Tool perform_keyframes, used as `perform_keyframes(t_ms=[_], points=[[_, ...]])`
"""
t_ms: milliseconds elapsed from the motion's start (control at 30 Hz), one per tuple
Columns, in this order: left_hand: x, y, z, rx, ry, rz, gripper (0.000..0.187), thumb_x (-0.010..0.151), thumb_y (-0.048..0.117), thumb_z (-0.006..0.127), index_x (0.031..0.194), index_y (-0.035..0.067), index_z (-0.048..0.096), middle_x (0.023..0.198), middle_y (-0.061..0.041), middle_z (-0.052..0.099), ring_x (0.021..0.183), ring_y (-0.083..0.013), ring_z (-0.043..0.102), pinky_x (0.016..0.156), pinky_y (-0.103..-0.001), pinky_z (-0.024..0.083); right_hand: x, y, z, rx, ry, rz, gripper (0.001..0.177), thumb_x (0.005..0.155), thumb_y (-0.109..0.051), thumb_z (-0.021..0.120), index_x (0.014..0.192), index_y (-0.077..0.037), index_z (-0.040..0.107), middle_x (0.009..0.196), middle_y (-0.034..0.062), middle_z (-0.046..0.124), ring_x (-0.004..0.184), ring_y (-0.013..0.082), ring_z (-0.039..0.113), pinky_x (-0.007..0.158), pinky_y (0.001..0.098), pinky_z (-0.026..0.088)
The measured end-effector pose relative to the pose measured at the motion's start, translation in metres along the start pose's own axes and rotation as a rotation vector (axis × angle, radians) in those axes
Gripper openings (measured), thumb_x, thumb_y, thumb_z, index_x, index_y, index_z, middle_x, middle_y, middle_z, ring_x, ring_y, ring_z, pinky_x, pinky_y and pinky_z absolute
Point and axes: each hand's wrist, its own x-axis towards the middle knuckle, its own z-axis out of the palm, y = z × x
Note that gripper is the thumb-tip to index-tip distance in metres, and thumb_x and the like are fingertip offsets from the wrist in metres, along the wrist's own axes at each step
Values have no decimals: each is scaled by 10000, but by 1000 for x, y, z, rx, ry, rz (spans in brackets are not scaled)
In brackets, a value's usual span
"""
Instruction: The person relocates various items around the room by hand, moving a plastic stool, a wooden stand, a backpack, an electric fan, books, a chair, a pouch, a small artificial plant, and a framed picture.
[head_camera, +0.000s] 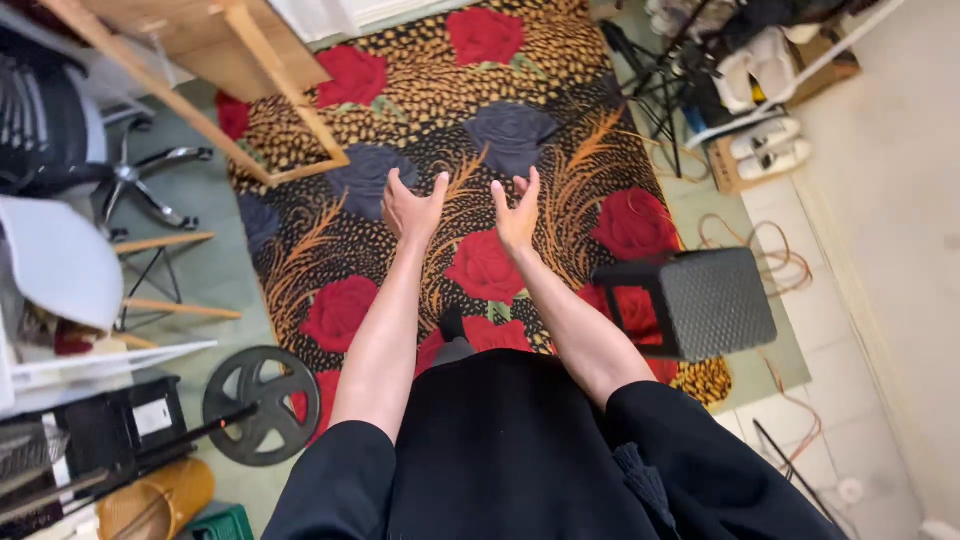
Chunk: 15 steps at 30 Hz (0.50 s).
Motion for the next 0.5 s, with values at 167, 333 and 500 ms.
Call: perform_keyframes(t_ms=[167, 333, 500], points=[[54, -19, -84, 103, 121, 2, 1093, 735, 689, 851, 1541, 63, 458, 1425, -238, 592, 1361, -430, 527, 1174, -554, 372, 11, -48, 92, 61, -177, -111, 903, 963, -391, 798, 1641, -55, 305, 1432, 231, 632, 1333, 321, 611, 1123, 428, 479], [134, -37, -141, 179, 251, 32, 1116, 738, 708, 865, 1520, 37, 438, 1454, -286, 537, 1366, -471, 497, 1114, -616, 359, 30, -95, 188, 97, -275, -171, 867, 977, -393, 786, 1630, -53, 329, 1456, 239, 632, 1368, 335, 609, 1123, 434, 475], [224, -61, -180, 104, 266, 8, 1117, 793, 706, 841, 1554, 16, 401, 1500, -285, 512, 1396, -462, 484, 1160, -588, 381, 55, -128, 286, 170, -320, -189, 827, 993, -391, 757, 1625, -57, 341, 1455, 246, 621, 1369, 341, 609, 1138, 438, 484]])
